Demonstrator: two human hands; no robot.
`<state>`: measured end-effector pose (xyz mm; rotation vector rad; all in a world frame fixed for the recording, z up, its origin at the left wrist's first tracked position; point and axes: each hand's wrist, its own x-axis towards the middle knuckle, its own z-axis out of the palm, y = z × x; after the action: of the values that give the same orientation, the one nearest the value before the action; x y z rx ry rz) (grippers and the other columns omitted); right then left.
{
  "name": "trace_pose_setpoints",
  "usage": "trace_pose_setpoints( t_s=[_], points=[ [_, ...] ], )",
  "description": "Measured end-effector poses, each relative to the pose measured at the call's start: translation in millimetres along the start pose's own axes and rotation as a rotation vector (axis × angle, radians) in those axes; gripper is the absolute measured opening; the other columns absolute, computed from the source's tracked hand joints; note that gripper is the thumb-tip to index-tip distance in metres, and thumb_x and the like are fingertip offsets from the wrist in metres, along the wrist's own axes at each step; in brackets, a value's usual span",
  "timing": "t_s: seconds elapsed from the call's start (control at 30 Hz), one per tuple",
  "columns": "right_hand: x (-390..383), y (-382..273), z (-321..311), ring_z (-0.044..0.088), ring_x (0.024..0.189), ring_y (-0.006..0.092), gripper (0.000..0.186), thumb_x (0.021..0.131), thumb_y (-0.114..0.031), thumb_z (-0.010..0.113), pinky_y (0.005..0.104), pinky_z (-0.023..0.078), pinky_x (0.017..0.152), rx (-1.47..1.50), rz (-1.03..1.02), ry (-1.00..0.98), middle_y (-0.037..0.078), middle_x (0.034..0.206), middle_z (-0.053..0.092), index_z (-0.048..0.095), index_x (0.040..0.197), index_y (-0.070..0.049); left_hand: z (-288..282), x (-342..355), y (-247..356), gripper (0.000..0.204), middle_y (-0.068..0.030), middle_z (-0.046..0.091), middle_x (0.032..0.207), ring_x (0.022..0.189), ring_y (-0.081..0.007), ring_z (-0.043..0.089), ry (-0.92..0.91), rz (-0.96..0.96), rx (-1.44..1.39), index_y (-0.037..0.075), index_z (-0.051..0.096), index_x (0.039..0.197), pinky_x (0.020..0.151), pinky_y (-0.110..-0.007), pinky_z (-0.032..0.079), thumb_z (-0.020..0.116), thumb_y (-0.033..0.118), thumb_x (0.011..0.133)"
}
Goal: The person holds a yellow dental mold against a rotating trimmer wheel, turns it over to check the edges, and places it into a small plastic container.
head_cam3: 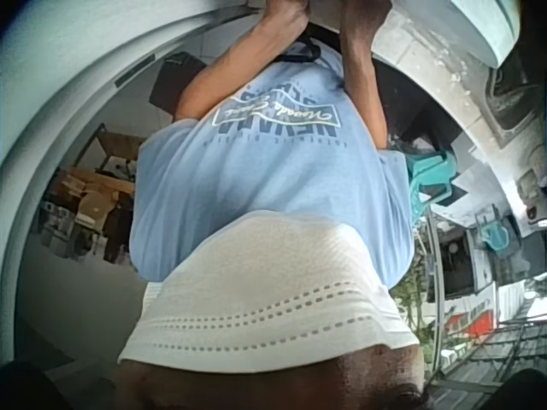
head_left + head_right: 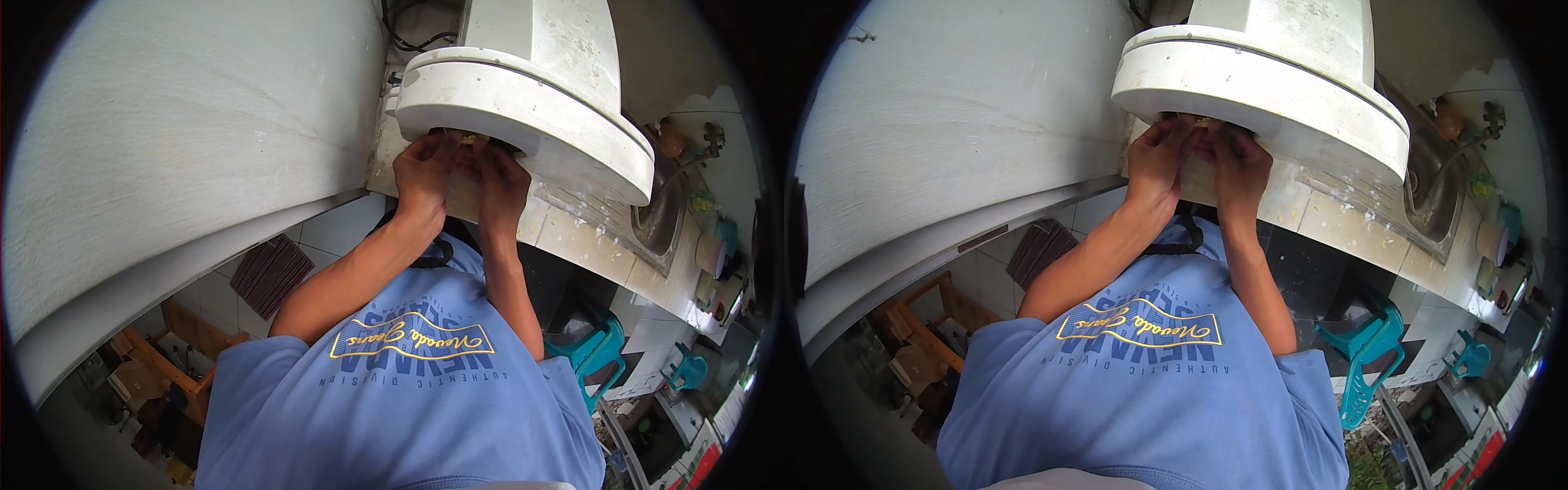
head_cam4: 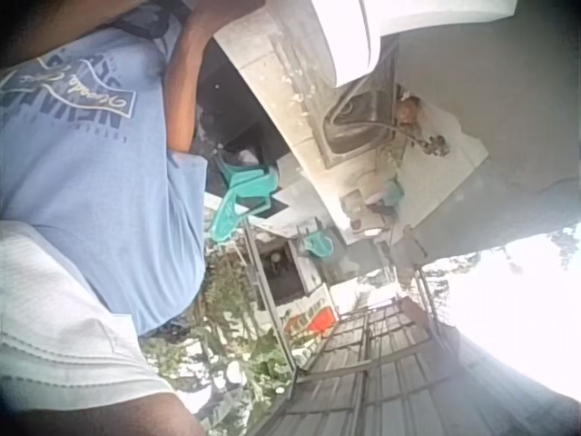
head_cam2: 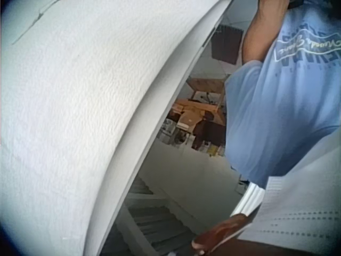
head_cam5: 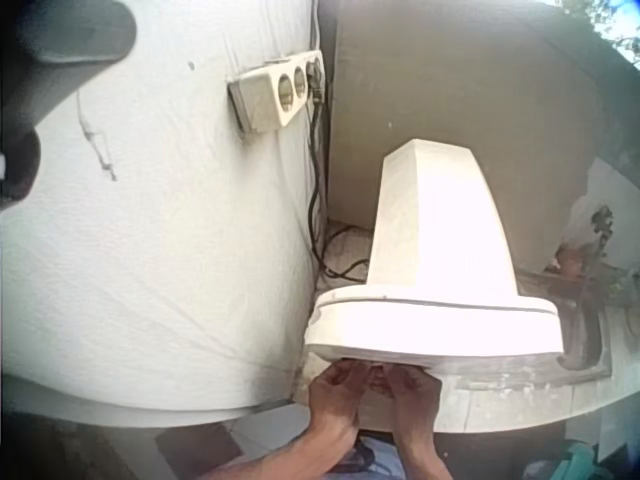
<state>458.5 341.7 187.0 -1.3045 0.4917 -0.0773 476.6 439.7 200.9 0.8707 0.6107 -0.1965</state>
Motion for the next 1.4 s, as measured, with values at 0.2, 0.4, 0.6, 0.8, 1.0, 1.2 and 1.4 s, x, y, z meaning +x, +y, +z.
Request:
trace_pose_setpoints(
  t_s=[0.2, 0.4, 0.6, 0.8, 1.0, 1.2, 1.4],
  points=[
    [-2.3, -1.1, -0.7, 0.069, 0.08, 0.0158, 0.025, 0.095, -0.019, 0.066, 0.0271, 0.057, 0.076, -0.015, -0.001, 0.007, 0.012, 0.089, 0.072, 0.069, 0.099, 0.005, -0.1, -0.8, 2.5, 0.021, -0.0113, 0.065, 0.1, 0.092, -0.0174, 0.066, -0.009, -0.013, 0.02, -0.006, 0.063, 0.099, 0.085, -0.026, 0.057, 0.073, 0.008, 0.087],
    [-3.4, -2.0, 0.2, 0.069, 0.08, 0.0157, 0.024, 0.095, -0.018, 0.065, 0.0271, 0.057, 0.075, -0.001, 0.0, 0.013, 0.012, 0.089, 0.072, 0.069, 0.098, 0.005, -2.2, 1.5, 1.8, 0.022, -0.0114, 0.065, 0.099, 0.09, -0.0176, 0.066, -0.031, -0.011, 0.023, -0.006, 0.063, 0.099, 0.083, -0.026, 0.057, 0.074, 0.008, 0.087],
    [-4.1, -0.6, 0.4, 0.07, 0.076, 0.0161, 0.022, 0.094, -0.015, 0.066, 0.0268, 0.058, 0.072, 0.025, -0.018, 0.03, 0.013, 0.085, 0.071, 0.068, 0.095, 0.007, -2.5, 1.0, -0.4, 0.025, -0.01, 0.068, 0.09, 0.078, -0.0146, 0.066, -0.035, 0.002, 0.031, -0.006, 0.064, 0.1, 0.072, -0.028, 0.052, 0.074, 0.013, 0.087],
    [-10.8, 1.5, -2.1, 0.07, 0.075, 0.0159, 0.021, 0.093, -0.011, 0.065, 0.026, 0.057, 0.071, 0.024, -0.068, 0.029, 0.012, 0.085, 0.071, 0.067, 0.097, 0.009, -11.2, -5.5, 7.7, 0.021, -0.0108, 0.067, 0.097, 0.084, -0.0151, 0.066, -0.136, -0.025, 0.042, -0.005, 0.061, 0.103, 0.078, -0.028, 0.053, 0.07, 0.007, 0.089],
    [-16.9, -1.2, 0.3, 0.068, 0.087, 0.0167, 0.026, 0.094, -0.011, 0.065, 0.028, 0.056, 0.083, 0.109, -0.073, 0.008, 0.014, 0.097, 0.07, 0.062, 0.112, 0.008, -14.1, -12.6, 4.1, 0.019, -0.0112, 0.065, 0.104, 0.094, -0.0158, 0.065, -0.202, 0.138, 0.144, -0.004, 0.06, 0.108, 0.087, -0.027, 0.052, 0.065, 0.002, 0.091],
    [-22.0, -6.9, 7.0, 0.068, 0.086, 0.0161, 0.026, 0.09, -0.008, 0.069, 0.0274, 0.056, 0.079, 0.066, -0.105, 0.007, 0.013, 0.097, 0.069, 0.06, 0.11, 0.006, -12.0, -16.4, 3.1, 0.021, -0.0111, 0.068, 0.101, 0.091, -0.0134, 0.065, -0.179, 0.451, 0.359, -0.005, 0.061, 0.109, 0.08, -0.027, 0.053, 0.064, -0.001, 0.089],
    [-42.8, -9.9, 1.1, 0.067, 0.087, 0.015, 0.028, 0.086, -0.007, 0.074, 0.0266, 0.054, 0.077, -0.441, -0.42, 0.059, 0.011, 0.093, 0.069, 0.057, 0.106, 0.003, -22.0, -18.5, 9.4, 0.033, -0.0102, 0.068, 0.094, 0.089, -0.0196, 0.067, -0.186, 0.886, 0.814, -0.001, 0.062, 0.115, 0.078, -0.031, 0.055, 0.069, -0.003, 0.083]
  ],
)
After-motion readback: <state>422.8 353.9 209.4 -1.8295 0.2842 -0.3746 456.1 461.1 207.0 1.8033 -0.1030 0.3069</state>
